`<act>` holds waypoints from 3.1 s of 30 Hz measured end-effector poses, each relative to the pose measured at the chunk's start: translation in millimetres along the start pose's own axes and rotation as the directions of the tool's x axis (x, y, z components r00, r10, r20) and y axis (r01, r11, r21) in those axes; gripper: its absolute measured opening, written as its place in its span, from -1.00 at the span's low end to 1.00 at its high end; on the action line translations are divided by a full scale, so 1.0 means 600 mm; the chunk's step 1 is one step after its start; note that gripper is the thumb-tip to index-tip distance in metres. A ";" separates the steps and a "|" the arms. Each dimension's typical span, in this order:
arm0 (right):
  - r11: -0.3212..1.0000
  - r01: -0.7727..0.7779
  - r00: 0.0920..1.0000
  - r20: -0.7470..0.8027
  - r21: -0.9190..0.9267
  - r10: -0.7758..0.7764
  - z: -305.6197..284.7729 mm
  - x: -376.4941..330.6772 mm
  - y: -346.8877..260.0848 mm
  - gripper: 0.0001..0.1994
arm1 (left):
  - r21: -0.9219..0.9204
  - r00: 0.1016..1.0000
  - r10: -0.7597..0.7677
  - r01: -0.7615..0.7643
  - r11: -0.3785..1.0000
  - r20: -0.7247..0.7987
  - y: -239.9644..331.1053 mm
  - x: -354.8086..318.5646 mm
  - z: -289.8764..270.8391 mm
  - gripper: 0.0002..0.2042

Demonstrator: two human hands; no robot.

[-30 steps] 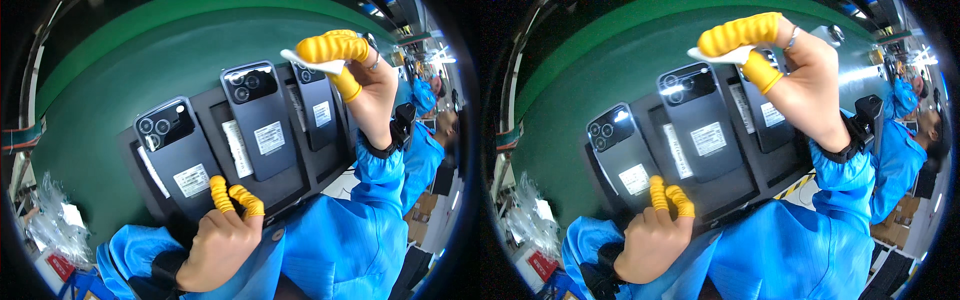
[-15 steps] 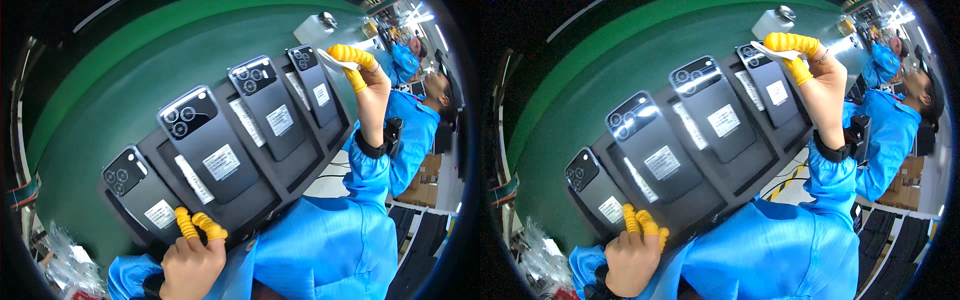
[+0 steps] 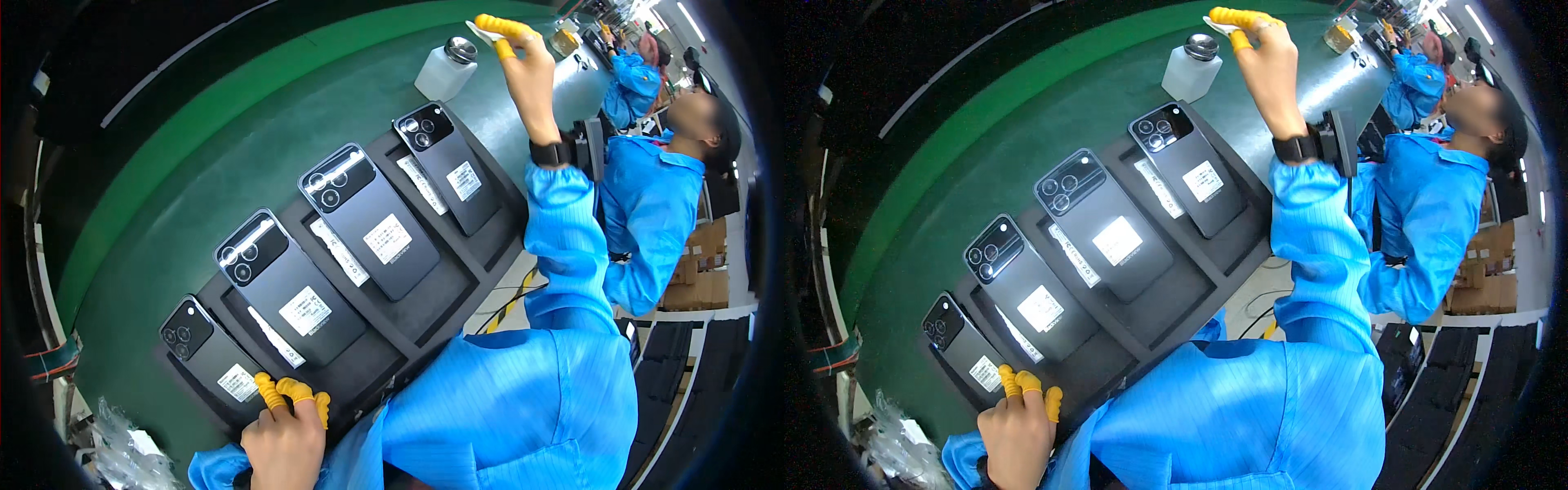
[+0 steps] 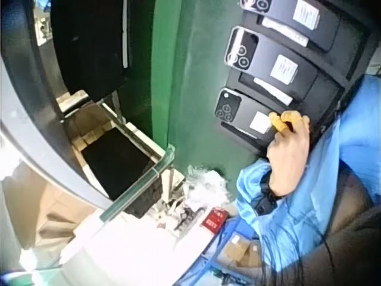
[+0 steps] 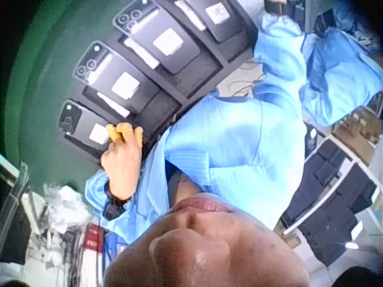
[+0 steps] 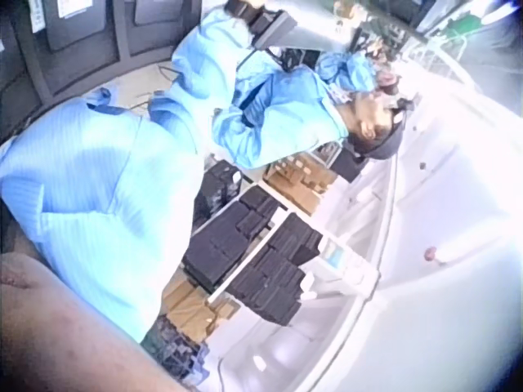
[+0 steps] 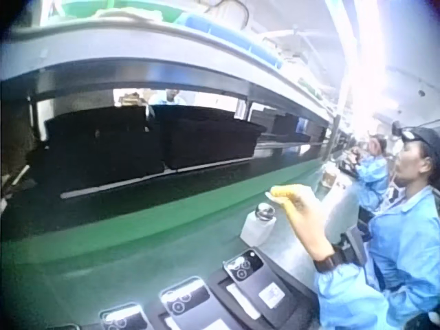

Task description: Cleaning and inspecting the backs of several smartphones at a factory assembly line.

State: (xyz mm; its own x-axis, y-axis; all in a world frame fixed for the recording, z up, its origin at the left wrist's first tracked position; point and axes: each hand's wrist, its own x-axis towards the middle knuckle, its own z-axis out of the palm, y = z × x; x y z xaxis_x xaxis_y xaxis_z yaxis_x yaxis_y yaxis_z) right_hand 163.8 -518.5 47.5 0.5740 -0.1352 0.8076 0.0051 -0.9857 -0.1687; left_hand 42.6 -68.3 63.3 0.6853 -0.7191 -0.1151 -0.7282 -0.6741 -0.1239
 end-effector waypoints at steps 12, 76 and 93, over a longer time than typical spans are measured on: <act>0.893 -0.228 0.962 0.228 0.387 0.147 0.022 0.004 0.083 -0.65 | -0.314 0.995 -0.062 0.084 0.946 0.080 -0.053 0.003 -0.005 -0.77; 0.820 -0.209 0.416 0.807 0.533 -0.419 -0.033 -0.103 -0.463 -0.03 | -0.679 0.860 -0.510 0.382 0.627 0.012 -0.100 0.002 0.013 -0.24; -0.532 -0.841 0.261 0.937 0.102 -0.232 -0.031 -0.100 -0.402 -0.72 | -0.484 0.865 -0.495 -0.399 -0.779 0.083 -0.170 -0.020 0.090 -0.77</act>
State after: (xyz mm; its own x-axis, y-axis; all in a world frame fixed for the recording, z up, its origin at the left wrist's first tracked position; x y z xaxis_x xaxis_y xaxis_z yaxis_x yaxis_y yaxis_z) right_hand 112.9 -274.6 50.1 0.9157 0.2885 -0.2797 -0.4018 0.6481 -0.6470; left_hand 109.0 18.2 24.2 0.9542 -0.2743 -0.1199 0.2878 0.7303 0.6195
